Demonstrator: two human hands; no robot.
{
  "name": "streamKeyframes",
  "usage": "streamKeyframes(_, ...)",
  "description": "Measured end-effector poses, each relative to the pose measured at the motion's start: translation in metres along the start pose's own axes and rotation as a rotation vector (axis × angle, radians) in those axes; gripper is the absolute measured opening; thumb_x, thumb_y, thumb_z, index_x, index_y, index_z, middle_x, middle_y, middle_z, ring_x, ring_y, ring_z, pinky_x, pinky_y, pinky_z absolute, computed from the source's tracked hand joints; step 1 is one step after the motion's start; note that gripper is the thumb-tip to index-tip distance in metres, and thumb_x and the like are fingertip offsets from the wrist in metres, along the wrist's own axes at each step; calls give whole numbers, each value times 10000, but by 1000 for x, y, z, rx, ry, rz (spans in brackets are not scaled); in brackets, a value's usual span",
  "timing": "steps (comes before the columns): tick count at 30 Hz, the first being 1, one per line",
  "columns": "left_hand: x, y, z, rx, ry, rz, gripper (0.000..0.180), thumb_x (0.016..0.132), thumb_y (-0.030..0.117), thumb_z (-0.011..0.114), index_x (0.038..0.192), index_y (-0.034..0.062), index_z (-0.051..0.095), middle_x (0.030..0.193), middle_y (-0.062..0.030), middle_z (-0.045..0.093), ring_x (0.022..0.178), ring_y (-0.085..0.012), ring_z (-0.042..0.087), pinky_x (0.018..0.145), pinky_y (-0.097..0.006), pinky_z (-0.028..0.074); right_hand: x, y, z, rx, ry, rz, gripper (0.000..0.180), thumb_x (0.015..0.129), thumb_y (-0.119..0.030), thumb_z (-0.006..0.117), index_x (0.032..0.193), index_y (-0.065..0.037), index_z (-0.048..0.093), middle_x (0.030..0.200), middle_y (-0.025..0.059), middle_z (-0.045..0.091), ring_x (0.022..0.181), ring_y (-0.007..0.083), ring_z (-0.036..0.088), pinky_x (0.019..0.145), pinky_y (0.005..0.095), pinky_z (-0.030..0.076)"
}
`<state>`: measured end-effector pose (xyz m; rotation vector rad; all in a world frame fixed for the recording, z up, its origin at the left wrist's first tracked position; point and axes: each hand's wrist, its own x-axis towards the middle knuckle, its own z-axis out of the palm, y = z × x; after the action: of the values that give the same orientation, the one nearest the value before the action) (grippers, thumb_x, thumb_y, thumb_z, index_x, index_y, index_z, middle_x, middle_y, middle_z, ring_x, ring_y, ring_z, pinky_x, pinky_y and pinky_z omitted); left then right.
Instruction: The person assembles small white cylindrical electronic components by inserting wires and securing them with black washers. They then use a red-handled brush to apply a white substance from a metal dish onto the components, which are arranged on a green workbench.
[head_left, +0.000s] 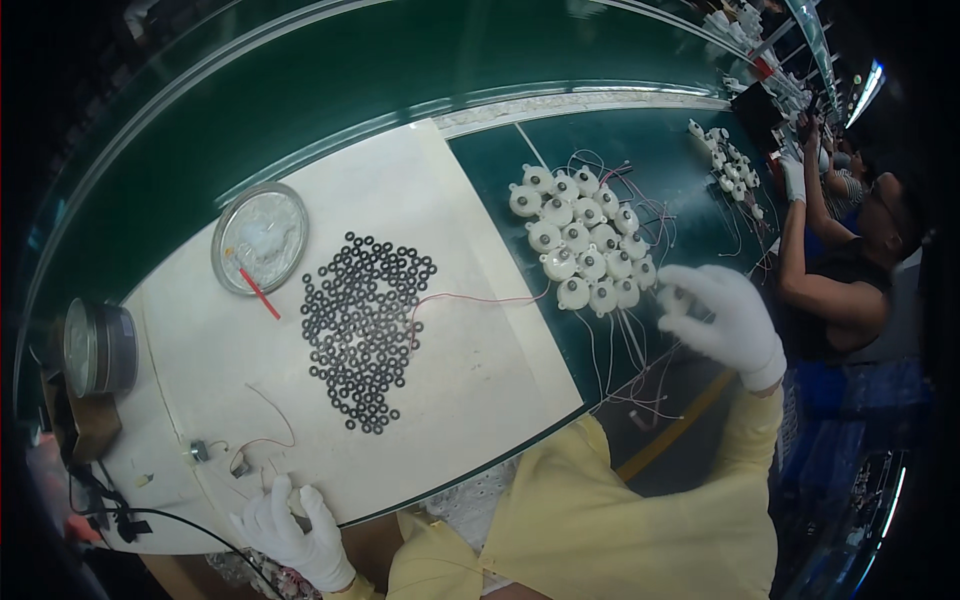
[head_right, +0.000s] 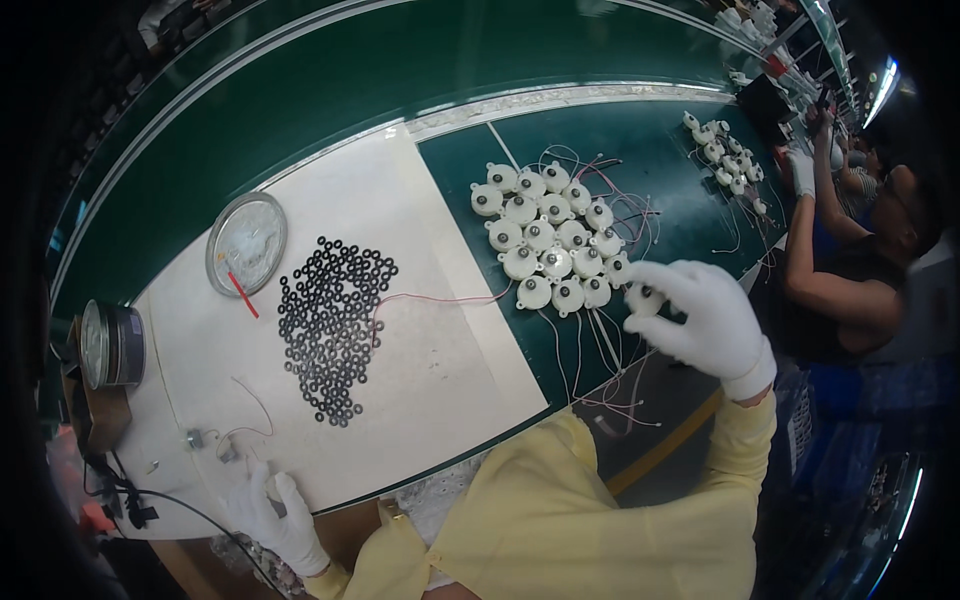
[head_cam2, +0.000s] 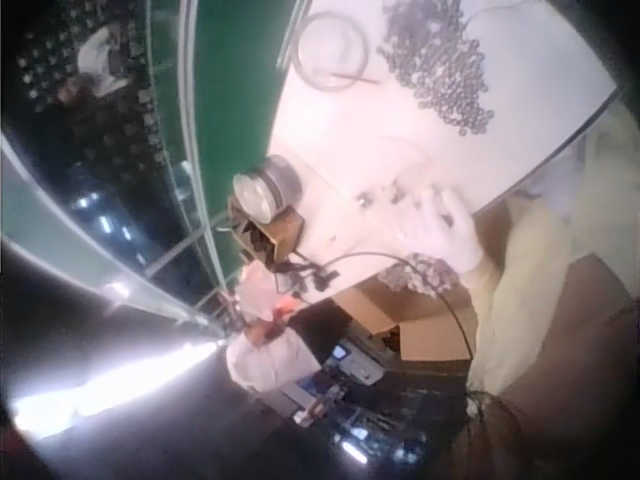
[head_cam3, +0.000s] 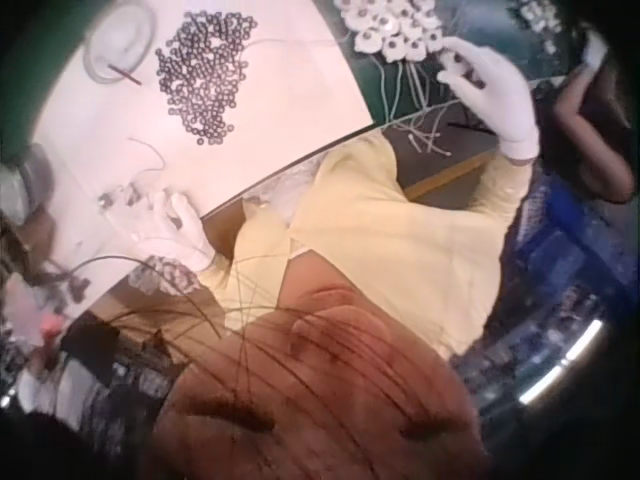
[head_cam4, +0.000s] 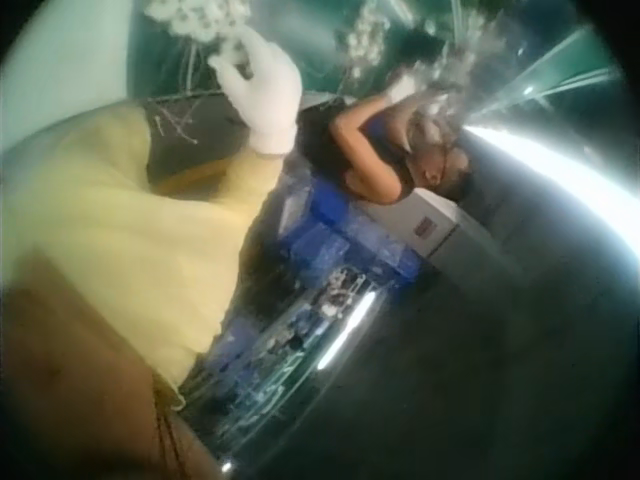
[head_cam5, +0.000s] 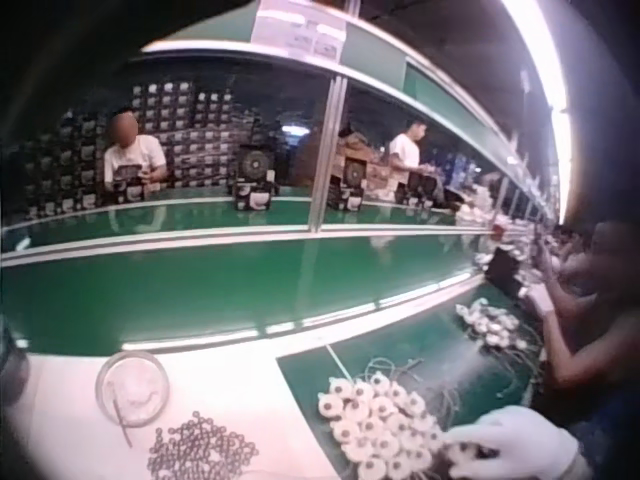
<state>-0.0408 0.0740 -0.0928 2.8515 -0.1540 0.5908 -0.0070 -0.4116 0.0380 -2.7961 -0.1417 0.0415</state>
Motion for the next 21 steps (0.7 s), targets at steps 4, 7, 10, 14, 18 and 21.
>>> streamKeyframes(4,0,1,-12,46,-28,22,336,884,76,647,1216,25,632,1149,-134,638,1047,-324,560,1028,-486,359,7,47,-8,-41,166,25,476,741,-112,766,1197,-54,641,831,47,652,722,206,578,680,321,474)
streamKeyframes(7,-2,0,-12,59,186,62,339,910,80,629,1243,19,619,1181,-133,618,1085,-329,543,1048,-496,349,39,63,-19,-142,209,-65,455,750,-147,747,1191,-86,650,842,52,661,754,230,612,711,340,493)
streamKeyframes(10,-6,-1,-23,56,211,16,327,932,88,610,1251,17,610,1200,-136,605,1122,-338,527,1056,-510,341,97,67,-21,-213,238,-276,395,765,-165,724,1151,-99,671,850,50,675,784,239,645,717,353,510)
streamKeyframes(14,-14,4,-29,155,218,0,322,943,107,606,1253,17,604,1195,-134,609,1148,-331,529,1097,-533,314,165,75,-10,-217,123,-445,337,777,-161,697,1112,-120,707,884,57,690,812,247,658,725,361,522)
streamKeyframes(18,-25,9,-32,223,207,-28,310,952,137,610,1237,15,608,1182,-129,614,1178,-326,529,1138,-558,270,195,90,10,-44,-73,-386,352,775,-54,619,1107,-107,722,944,101,703,885,279,665,818,364,528)
streamKeyframes(21,-31,4,-34,250,227,-15,291,969,165,599,1218,13,614,1171,-115,619,1184,-327,535,1144,-579,250,203,98,19,75,-194,-348,400,769,-22,527,1106,-103,728,1013,131,709,938,296,668,894,358,527)
